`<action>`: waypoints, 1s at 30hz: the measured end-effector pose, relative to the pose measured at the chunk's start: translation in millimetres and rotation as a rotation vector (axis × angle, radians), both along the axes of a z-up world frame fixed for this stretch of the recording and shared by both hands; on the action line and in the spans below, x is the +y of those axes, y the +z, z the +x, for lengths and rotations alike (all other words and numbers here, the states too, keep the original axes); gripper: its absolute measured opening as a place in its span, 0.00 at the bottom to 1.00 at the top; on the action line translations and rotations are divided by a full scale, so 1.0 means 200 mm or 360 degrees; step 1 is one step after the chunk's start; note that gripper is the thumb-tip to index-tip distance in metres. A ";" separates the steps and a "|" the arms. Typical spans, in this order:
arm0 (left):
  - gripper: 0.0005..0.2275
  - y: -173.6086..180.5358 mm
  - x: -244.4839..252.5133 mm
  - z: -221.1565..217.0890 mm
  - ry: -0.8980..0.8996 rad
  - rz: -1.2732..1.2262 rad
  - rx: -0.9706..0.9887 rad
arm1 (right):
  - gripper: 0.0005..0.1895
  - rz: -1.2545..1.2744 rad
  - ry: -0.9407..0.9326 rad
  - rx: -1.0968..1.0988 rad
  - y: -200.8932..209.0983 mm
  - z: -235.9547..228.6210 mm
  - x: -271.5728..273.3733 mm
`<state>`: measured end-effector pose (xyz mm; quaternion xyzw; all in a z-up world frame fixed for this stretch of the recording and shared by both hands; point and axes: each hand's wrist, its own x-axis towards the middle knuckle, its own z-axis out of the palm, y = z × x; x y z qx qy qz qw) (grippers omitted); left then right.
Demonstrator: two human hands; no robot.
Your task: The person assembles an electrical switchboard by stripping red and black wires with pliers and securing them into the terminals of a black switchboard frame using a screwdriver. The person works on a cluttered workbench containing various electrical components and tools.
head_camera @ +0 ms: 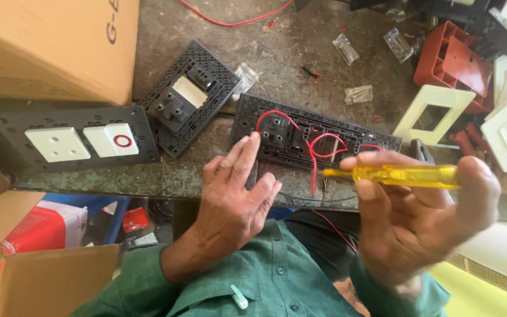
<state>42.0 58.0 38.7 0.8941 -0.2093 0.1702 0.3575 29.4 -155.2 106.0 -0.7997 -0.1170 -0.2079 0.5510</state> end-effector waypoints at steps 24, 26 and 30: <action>0.08 -0.06 0.03 -0.01 0.0007 -0.0106 -0.0044 | 0.31 -0.0479 0.0301 -0.0162 -0.13 0.28 0.19; 0.08 -0.07 0.03 -0.01 0.0009 -0.0110 -0.0052 | 0.32 -0.0679 0.0275 -0.0236 -0.11 0.30 0.19; 0.08 -0.07 0.03 -0.01 0.0016 -0.0114 -0.0056 | 0.29 -0.0881 0.0333 -0.0312 -0.03 0.33 0.21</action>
